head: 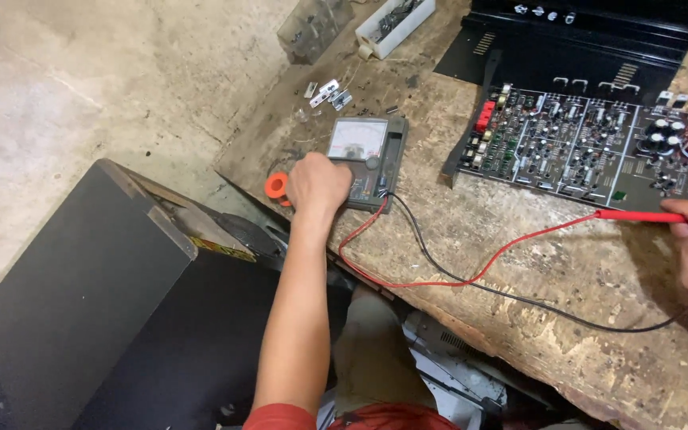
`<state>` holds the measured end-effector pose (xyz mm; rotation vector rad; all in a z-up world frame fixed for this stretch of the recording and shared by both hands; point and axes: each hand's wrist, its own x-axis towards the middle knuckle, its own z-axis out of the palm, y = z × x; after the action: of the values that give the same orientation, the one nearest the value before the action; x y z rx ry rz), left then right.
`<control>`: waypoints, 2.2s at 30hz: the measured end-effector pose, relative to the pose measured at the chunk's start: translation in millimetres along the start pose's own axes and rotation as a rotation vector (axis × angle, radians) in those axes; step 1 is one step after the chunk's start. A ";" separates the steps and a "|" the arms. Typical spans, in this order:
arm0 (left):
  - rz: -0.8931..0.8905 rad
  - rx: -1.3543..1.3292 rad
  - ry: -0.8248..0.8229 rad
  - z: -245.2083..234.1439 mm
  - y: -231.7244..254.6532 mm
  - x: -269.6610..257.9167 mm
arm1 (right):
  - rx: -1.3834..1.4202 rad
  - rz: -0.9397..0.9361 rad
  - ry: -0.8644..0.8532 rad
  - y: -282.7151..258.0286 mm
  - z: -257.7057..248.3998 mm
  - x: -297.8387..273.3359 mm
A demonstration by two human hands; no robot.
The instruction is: The person uses a multimeter to test various points on a circuit board. They hold the board with one hand while moving the multimeter probes with the other to different components and connection points across the board's surface.
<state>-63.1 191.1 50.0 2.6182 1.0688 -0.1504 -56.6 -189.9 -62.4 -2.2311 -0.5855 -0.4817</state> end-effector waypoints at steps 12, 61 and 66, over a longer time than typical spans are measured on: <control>1.126 -0.469 -0.138 34.5 89.2 -112.2 | -0.157 -0.416 0.057 -42.6 -23.0 26.8; 1.342 -0.612 0.052 129.3 148.6 -87.4 | -0.668 -0.177 -0.046 -27.5 -20.9 41.7; 1.359 -0.592 -0.009 148.0 150.3 -82.7 | -0.346 -0.079 -0.085 -13.3 -12.3 31.4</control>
<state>-14.7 -12.7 -36.3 2.1890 -0.7026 0.3891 -39.9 -183.1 -30.9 -2.5744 -0.6785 -0.5657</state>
